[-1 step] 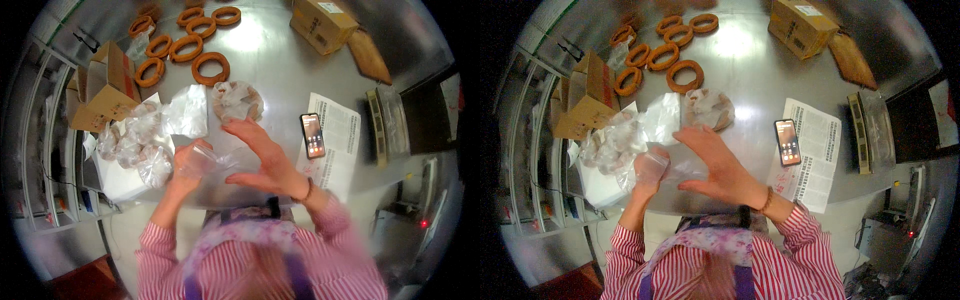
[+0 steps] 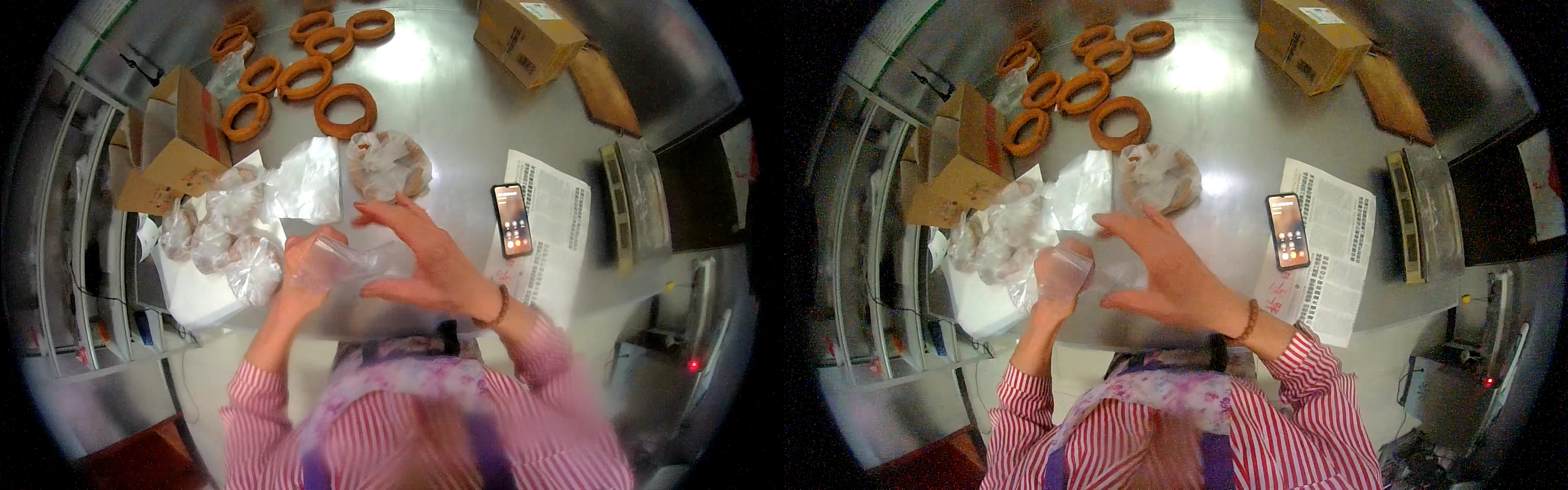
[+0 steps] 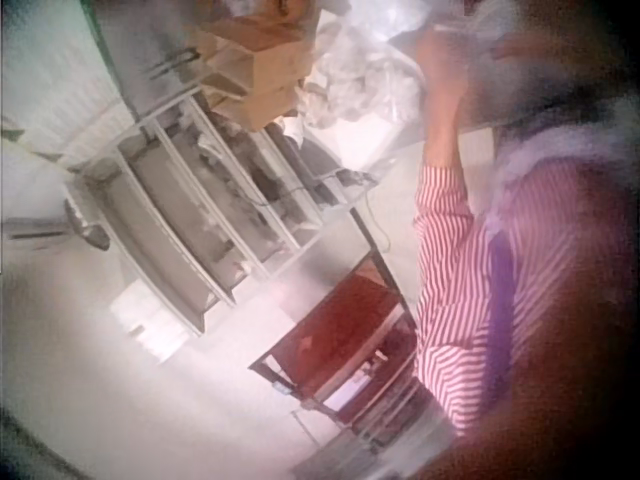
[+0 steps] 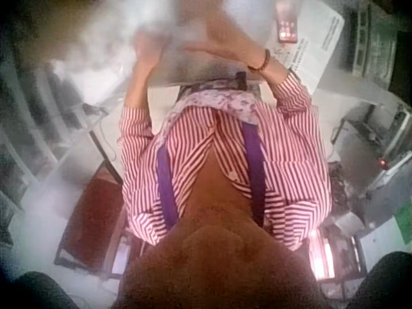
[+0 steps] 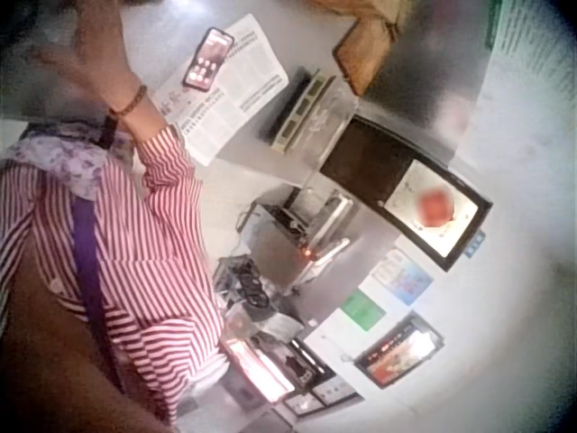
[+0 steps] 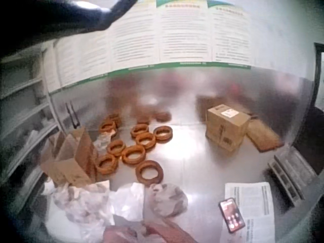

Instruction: The person wraps round, ring-shaped food items in plastic bags and places them into a cardboard box. They then move to a different area, pick up a larger white box, and seal it using a handheld tape dispenser.

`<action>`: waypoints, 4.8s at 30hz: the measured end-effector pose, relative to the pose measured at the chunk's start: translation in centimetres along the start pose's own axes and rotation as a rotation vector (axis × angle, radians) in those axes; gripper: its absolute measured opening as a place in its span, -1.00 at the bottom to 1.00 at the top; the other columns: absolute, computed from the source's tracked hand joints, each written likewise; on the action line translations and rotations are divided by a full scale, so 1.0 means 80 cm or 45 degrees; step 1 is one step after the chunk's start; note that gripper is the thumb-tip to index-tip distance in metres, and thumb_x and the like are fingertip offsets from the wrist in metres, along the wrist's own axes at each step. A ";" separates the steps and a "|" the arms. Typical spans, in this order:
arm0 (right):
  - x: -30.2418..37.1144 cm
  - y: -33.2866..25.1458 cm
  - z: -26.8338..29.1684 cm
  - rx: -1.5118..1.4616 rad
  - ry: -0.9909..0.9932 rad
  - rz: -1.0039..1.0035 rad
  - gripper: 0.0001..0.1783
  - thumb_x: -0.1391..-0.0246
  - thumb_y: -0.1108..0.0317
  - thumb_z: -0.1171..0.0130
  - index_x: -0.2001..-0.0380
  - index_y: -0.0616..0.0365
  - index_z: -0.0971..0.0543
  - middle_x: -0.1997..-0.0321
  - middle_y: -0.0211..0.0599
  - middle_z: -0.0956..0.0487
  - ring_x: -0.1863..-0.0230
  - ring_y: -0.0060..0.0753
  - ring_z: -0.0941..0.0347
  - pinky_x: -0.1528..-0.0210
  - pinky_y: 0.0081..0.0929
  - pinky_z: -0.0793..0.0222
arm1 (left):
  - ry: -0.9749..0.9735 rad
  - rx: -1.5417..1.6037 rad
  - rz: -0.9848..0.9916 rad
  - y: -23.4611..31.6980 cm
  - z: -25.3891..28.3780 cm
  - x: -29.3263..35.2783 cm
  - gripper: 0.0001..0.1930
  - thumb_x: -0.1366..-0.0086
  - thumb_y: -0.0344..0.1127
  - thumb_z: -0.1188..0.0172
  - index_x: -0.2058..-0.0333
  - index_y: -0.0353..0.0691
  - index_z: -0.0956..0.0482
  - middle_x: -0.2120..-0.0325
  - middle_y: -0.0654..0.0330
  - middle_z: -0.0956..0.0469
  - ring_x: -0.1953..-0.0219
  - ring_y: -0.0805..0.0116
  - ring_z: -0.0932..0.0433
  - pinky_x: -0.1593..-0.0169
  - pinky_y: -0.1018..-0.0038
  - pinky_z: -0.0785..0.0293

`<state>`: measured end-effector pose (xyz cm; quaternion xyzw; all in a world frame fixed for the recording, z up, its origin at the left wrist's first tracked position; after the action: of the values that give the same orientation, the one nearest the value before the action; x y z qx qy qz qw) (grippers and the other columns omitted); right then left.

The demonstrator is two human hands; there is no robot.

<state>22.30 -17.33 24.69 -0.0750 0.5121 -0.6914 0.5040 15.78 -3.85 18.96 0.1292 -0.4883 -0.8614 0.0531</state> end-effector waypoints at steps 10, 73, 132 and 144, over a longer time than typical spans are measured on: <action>0.045 0.091 -0.049 -0.707 0.012 -0.725 -0.82 0.03 0.39 -0.31 0.41 0.32 -0.63 0.50 -0.33 -0.62 0.44 -0.64 -0.50 0.36 -0.67 -0.42 | 0.222 -0.231 0.030 -0.023 0.017 -0.007 -0.93 -0.07 -0.41 -0.11 0.43 -0.22 -0.48 0.49 0.16 -0.49 0.47 0.31 -0.50 0.35 0.43 -0.35; 0.001 0.325 -0.098 0.895 -0.565 -0.314 -0.44 0.09 0.06 -0.28 -0.03 -0.15 -0.46 0.10 -0.35 -0.46 -0.12 -0.27 -0.28 -0.05 0.20 -0.15 | 0.536 -0.072 0.915 -0.247 -0.071 0.144 -0.69 -0.17 -0.22 -0.18 0.55 -0.37 -0.37 0.68 0.01 -0.33 0.60 0.20 -0.33 0.44 0.29 -0.27; 0.212 0.283 -0.054 -0.309 0.426 -1.166 -0.83 -0.01 0.39 -0.24 0.38 0.29 -0.56 0.43 -0.30 -0.60 0.41 -0.59 -0.47 0.35 -0.59 -0.42 | 0.287 0.225 0.832 -0.256 -0.195 0.075 -0.77 -0.21 -0.31 -0.06 0.49 -0.37 -0.56 0.64 -0.03 -0.53 0.59 0.15 -0.52 0.43 0.25 -0.38; 0.096 0.151 -0.122 -0.871 -0.166 -0.766 -0.85 0.00 0.47 -0.27 0.36 0.20 -0.51 0.38 -0.46 -0.53 0.35 -0.70 -0.40 0.31 -0.71 -0.33 | 0.233 0.019 0.501 -0.229 -0.228 0.124 -0.74 -0.22 -0.22 -0.04 0.47 -0.34 -0.47 0.43 -0.14 -0.52 0.34 -0.14 -0.51 0.23 0.09 -0.38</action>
<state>20.04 -16.74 7.55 -0.4258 0.6336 -0.5920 0.2584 11.88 -11.61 -7.35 0.1094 -0.5035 -0.8156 0.2634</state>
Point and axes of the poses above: each hand's wrist, its own x-axis away from the middle knuckle, its own z-axis out of the back of the hand, y = z × x, the point moved 10 cm from there along -x, towards the middle knuckle
